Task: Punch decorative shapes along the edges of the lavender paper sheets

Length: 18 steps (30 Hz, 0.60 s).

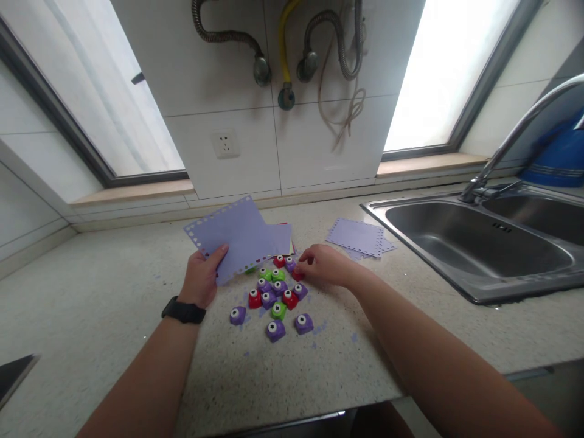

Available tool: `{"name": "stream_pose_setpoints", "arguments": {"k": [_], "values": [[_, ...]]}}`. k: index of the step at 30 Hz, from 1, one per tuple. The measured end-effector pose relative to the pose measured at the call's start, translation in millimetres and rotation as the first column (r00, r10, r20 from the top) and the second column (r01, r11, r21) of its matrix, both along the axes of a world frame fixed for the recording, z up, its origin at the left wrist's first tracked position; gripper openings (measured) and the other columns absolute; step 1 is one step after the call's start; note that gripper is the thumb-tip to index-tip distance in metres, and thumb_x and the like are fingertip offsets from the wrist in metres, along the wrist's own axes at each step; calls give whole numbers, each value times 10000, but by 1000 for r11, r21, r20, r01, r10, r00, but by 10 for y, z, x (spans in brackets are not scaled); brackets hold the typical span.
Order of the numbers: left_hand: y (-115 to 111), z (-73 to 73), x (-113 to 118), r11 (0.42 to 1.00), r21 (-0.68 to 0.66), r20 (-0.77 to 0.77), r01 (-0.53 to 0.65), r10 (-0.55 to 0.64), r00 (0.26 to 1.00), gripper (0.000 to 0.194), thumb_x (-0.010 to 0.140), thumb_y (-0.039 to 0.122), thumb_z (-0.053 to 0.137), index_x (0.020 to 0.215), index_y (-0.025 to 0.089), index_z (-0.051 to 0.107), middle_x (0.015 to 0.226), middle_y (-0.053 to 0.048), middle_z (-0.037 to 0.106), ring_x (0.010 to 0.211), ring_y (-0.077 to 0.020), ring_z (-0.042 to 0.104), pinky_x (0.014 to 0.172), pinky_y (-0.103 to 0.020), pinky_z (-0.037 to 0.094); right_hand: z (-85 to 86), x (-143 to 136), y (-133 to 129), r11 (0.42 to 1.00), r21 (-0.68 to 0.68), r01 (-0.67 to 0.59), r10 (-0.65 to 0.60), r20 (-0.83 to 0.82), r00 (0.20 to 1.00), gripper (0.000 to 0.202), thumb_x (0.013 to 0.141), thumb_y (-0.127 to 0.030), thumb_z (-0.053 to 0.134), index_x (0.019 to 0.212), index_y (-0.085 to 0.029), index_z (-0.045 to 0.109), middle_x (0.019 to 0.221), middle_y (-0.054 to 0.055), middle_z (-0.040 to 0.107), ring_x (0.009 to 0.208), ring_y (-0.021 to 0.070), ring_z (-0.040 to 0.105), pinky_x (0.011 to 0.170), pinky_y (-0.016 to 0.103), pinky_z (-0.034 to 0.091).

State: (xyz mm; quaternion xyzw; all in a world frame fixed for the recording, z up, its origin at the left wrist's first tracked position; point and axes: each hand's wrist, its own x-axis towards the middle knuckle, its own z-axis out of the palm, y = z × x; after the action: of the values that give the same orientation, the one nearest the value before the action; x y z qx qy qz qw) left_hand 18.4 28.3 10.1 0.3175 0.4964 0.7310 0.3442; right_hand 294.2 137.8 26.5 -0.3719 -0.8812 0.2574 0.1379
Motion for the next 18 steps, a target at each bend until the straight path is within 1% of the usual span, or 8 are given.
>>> {"name": "stream_pose_setpoints", "arguments": {"k": [2, 3, 6, 8, 10, 13, 16, 18], "values": [[7, -17, -1, 1000, -4, -2, 6, -6, 1000, 478, 722, 315, 858, 1150, 142, 733, 1122, -95, 794, 958, -262, 760, 866, -392, 614, 39, -11, -37, 994, 112, 6, -4, -18, 1000, 296, 911, -453, 651, 850, -194, 781, 830, 101, 751, 721, 211, 611, 639, 334, 386], [10, -24, -1, 1000, -7, 0, 10, -10, 1000, 476, 725, 314, 857, 1151, 143, 734, 1125, -94, 794, 955, -261, 761, 861, -391, 614, 63, -13, -63, 989, 148, -19, 24, -27, 999, 286, 926, -441, 639, 850, -196, 763, 837, 94, 744, 728, 206, 610, 649, 331, 390], [22, -40, -8, 1000, -8, 8, 16, -16, 1000, 460, 735, 307, 854, 1151, 149, 737, 1119, -84, 796, 944, -256, 761, 855, -387, 614, 127, -17, -154, 955, 226, -192, 202, -20, 979, 236, 922, -425, 665, 871, -202, 722, 885, 73, 717, 792, 199, 614, 702, 318, 418], [31, -52, -19, 1000, 7, 17, 16, -17, 1000, 457, 738, 301, 854, 1154, 153, 739, 1106, -76, 799, 945, -251, 761, 868, -388, 611, 145, -29, -211, 915, 251, -316, 323, 16, 946, 269, 901, -472, 692, 915, -204, 712, 924, 68, 700, 852, 207, 617, 743, 315, 437], [40, -67, -36, 999, 38, 30, 11, -13, 999, 463, 734, 298, 860, 1158, 155, 741, 1083, -71, 804, 943, -246, 762, 890, -392, 603, 133, -50, -255, 883, 255, -394, 391, 65, 918, 344, 863, -537, 720, 952, -205, 707, 969, 69, 688, 897, 219, 619, 763, 320, 451], [46, -89, -65, 997, 78, 55, 2, -7, 998, 472, 728, 295, 869, 1161, 154, 745, 1069, -74, 806, 942, -242, 763, 927, -402, 589, 81, -98, -306, 843, 292, -451, 417, 173, 892, 407, 776, -569, 780, 924, -198, 709, 1004, 83, 682, 961, 263, 617, 790, 352, 468], [41, -103, -77, 996, 88, 86, -16, 8, 996, 473, 725, 287, 872, 1161, 153, 744, 1088, -78, 803, 951, -241, 763, 948, -412, 582, 42, -139, -351, 814, 340, -471, 406, 248, 880, 310, 753, -471, 790, 864, -193, 710, 984, 94, 689, 975, 288, 614, 842, 388, 474], [37, -110, -67, 996, 84, 115, -32, 22, 993, 467, 719, 273, 875, 1150, 148, 745, 1082, -78, 804, 955, -242, 763, 949, -413, 583, 43, -151, -372, 817, 357, -452, 389, 237, 890, 217, 756, -378, 766, 852, -194, 706, 978, 92, 694, 955, 279, 619, 863, 395, 473]]}}
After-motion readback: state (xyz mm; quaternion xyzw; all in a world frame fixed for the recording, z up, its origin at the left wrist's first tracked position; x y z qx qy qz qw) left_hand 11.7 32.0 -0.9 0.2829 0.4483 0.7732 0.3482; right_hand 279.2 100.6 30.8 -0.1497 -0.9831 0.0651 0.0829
